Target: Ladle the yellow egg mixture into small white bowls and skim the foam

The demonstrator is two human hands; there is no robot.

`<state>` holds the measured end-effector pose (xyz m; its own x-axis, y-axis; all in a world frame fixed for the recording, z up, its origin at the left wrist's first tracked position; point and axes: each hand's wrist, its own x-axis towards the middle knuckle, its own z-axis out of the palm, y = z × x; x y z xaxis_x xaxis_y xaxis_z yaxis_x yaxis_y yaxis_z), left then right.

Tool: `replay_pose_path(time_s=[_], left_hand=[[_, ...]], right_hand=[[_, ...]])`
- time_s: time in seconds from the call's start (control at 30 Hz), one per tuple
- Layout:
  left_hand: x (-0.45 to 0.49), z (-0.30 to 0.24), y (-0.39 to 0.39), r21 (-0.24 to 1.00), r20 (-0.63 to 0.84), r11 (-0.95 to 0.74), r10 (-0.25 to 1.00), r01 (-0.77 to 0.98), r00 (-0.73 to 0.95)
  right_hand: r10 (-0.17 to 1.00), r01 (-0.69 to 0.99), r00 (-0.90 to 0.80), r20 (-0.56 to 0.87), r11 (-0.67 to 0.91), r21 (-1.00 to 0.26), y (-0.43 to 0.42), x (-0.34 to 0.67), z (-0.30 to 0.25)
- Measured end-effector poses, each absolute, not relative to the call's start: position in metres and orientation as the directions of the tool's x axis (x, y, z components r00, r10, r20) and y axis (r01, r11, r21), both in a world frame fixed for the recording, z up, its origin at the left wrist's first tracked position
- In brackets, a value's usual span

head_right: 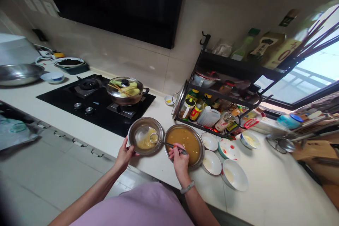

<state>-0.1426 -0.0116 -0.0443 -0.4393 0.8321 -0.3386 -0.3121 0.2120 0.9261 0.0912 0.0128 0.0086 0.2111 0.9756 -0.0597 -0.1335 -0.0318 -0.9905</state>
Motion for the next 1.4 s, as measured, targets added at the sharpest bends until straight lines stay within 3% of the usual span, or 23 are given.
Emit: replay_pose_path(time_s=[0.47,0.6,0.7,0.77,0.87,1.0,1.07,1.2,1.4], left_hand=[[-0.142,-0.036,-0.011,0.926,-0.344,0.221,0.830,-0.308,-0.440],[-0.143,-0.035,-0.011,0.924,-0.352,0.230,0.824,-0.306,-0.445],[-0.142,-0.031,-0.012,0.922,-0.355,0.230,0.824,-0.312,-0.441],[-0.142,-0.027,-0.012,0.919,-0.360,0.234,0.824,-0.317,-0.437],[-0.141,-0.025,-0.012,0.916,-0.366,0.235,0.822,-0.326,-0.436],[-0.142,-0.030,-0.011,0.917,-0.361,0.230,0.827,-0.326,-0.432],[-0.142,-0.034,-0.011,0.920,-0.352,0.222,0.829,-0.322,-0.434],[-0.142,-0.037,-0.012,0.934,-0.319,0.201,0.843,-0.296,-0.432],[-0.142,-0.037,-0.013,0.945,-0.302,0.207,0.851,-0.254,-0.429]], right_hand=[[0.950,-0.280,0.293,-0.109,-0.024,-0.960,0.007,0.123,0.041],[0.916,-0.194,0.399,-0.053,0.028,-0.981,0.004,0.155,0.046],[0.891,-0.024,0.449,0.067,0.087,-0.996,-0.004,0.174,0.046],[0.898,0.134,0.405,0.173,0.129,-0.983,-0.012,0.183,0.044],[0.921,0.334,0.207,0.330,0.250,-0.909,-0.024,0.191,0.039],[0.857,0.476,-0.011,0.516,0.458,-0.751,-0.031,0.191,0.034],[0.837,0.465,-0.026,0.547,0.495,-0.734,-0.031,0.182,0.033],[0.883,0.295,0.005,0.469,0.447,-0.845,-0.025,0.144,0.032],[0.885,0.236,-0.232,0.404,0.455,-0.859,-0.005,0.095,0.020]])
